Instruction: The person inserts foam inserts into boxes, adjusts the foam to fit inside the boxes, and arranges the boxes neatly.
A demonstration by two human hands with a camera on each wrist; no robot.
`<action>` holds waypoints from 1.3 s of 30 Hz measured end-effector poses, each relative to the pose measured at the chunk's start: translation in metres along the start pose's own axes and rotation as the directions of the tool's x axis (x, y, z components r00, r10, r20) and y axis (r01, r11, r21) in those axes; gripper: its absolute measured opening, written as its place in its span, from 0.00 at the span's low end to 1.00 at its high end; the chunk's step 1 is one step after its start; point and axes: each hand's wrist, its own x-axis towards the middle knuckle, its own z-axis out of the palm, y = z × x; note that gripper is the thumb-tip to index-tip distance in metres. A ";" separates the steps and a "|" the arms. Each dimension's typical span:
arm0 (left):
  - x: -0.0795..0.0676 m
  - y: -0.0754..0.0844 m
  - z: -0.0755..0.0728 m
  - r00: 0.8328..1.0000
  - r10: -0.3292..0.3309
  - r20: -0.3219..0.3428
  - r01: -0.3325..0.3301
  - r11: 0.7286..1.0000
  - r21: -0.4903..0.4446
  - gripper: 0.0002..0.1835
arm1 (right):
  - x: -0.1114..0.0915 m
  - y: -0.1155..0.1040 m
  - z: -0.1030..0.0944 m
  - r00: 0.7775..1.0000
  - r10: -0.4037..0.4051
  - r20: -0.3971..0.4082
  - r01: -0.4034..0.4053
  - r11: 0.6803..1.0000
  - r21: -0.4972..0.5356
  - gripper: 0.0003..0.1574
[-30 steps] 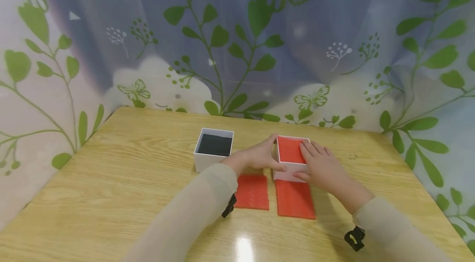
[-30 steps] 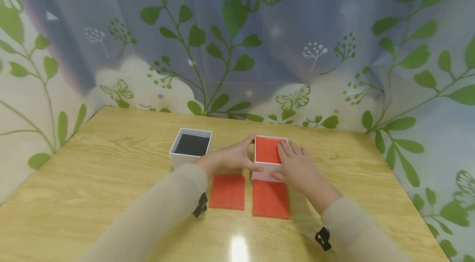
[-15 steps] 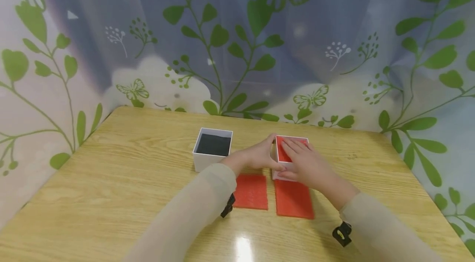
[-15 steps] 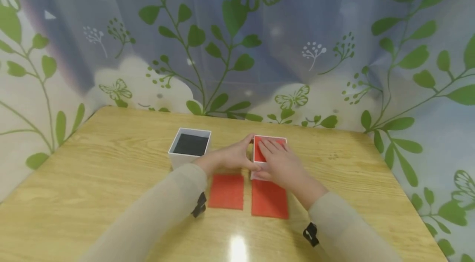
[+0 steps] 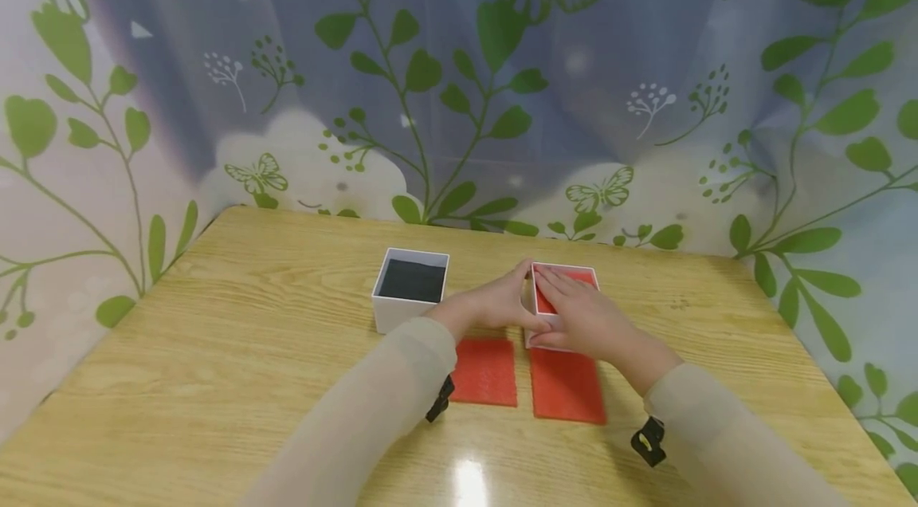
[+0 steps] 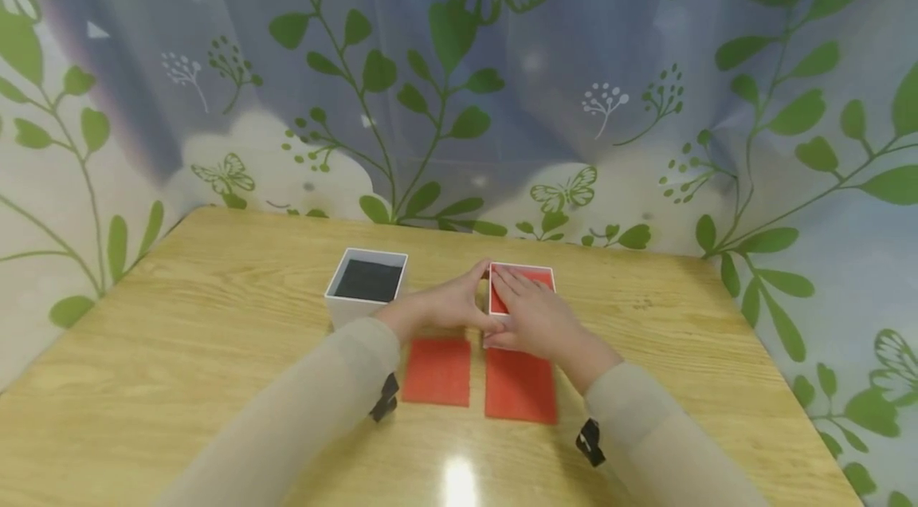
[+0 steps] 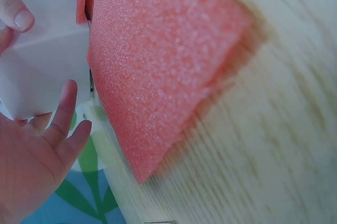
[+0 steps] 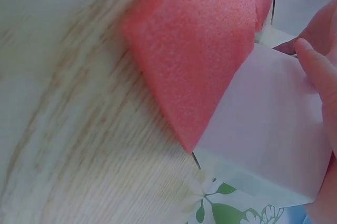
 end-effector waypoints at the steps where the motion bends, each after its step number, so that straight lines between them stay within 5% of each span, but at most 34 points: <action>1: 0.000 -0.001 0.000 1.000 -0.006 0.001 0.006 1.000 -0.001 0.56 | 0.000 0.000 0.001 1.000 0.000 0.004 0.000 1.000 -0.011 0.61; 9: 0.002 -0.005 0.001 1.000 -0.016 -0.002 0.016 1.000 -0.006 0.59 | 0.001 0.000 0.003 1.000 0.000 0.002 0.000 0.999 -0.046 0.59; 15: 0.001 -0.005 0.003 1.000 -0.012 -0.001 0.012 0.999 -0.043 0.53 | -0.009 -0.002 0.005 0.995 -0.025 -0.093 0.025 1.000 0.002 0.50; 23: -0.001 -0.004 0.002 1.000 -0.009 -0.010 0.008 0.998 -0.066 0.40 | -0.020 -0.004 0.008 0.940 -0.136 -0.313 0.146 0.989 0.010 0.35; 31: -0.001 -0.005 0.002 1.000 -0.023 -0.013 0.022 0.997 -0.071 0.45 | -0.018 -0.006 0.009 0.938 -0.139 -0.317 0.138 0.990 -0.026 0.33; 39: 0.000 -0.003 0.001 1.000 -0.015 -0.010 0.015 1.000 -0.015 0.46 | -0.017 -0.007 0.009 0.898 -0.167 -0.407 0.176 0.984 -0.015 0.20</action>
